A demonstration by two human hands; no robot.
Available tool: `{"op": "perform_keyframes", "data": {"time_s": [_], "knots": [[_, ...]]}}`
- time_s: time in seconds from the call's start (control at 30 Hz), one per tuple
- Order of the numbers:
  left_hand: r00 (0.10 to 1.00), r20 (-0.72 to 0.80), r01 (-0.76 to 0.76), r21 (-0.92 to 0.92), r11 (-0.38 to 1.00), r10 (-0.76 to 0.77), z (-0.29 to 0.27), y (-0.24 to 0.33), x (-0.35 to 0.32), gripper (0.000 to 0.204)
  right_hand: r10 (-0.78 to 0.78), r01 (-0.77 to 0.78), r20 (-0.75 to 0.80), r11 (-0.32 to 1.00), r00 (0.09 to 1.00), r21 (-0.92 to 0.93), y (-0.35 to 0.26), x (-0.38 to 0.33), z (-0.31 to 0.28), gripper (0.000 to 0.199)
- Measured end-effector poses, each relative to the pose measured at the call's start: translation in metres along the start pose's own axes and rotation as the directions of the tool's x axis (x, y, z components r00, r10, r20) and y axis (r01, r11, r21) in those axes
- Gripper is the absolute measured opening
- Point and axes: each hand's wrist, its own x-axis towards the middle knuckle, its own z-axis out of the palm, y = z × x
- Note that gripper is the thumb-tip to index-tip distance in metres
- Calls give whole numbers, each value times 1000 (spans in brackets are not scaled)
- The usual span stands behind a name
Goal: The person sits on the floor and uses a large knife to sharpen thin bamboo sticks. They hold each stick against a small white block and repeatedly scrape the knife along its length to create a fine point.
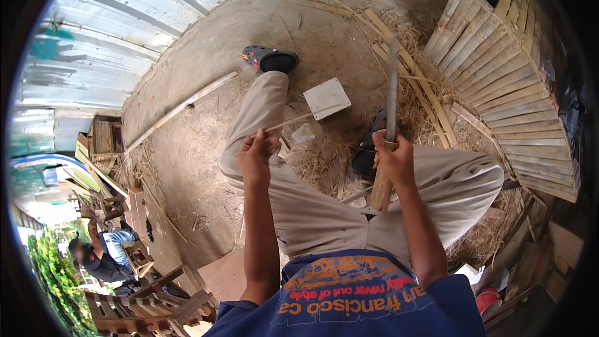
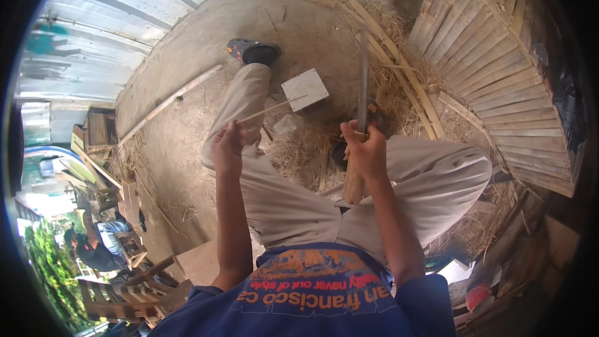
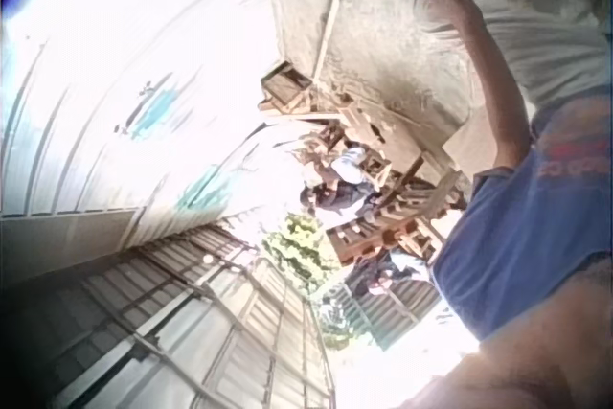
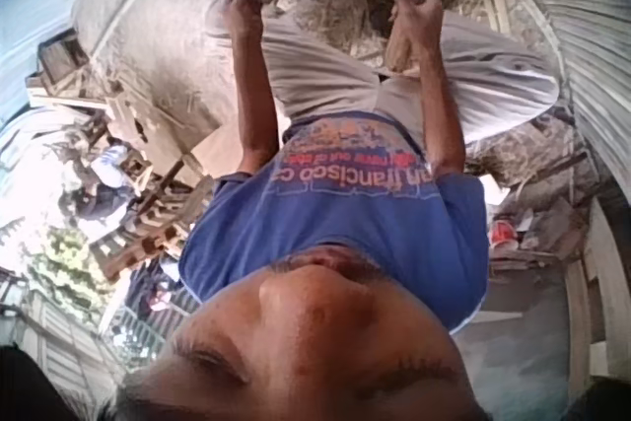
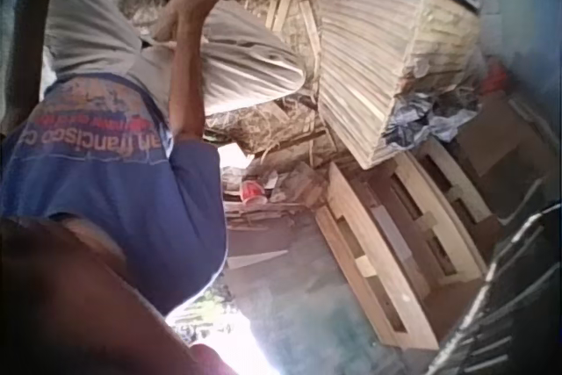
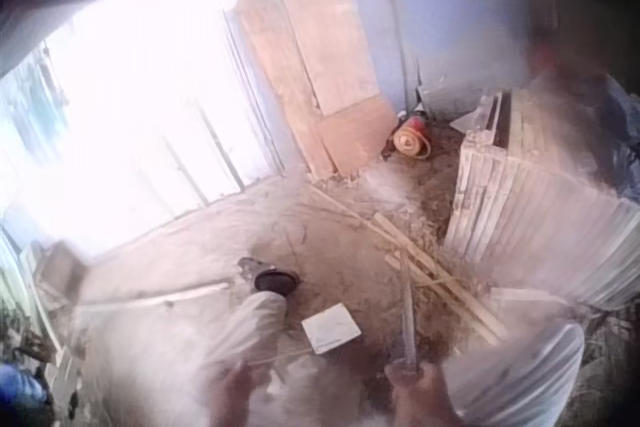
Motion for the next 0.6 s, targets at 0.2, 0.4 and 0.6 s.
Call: {"op": "perform_keyframes", "data": {"time_s": [0.2, 0.4, 0.6], "knots": [[974, 214, 99, -140, 985, -68, 39, 3, -45, 20, -173, 178, -45, 922, 984, 343, -57, -16, 3, 39], [948, 317, 29, -145, 989, 19, 75, 15, -60, 20, -397, 466, -258, 824, 881, 323, -88, -28, 11, 28], [929, 370, 83, -244, 966, 13, 71, 26, -64, 22, -446, 505, -237, 773, 863, 384, -96, -34, 9, 24]]}}
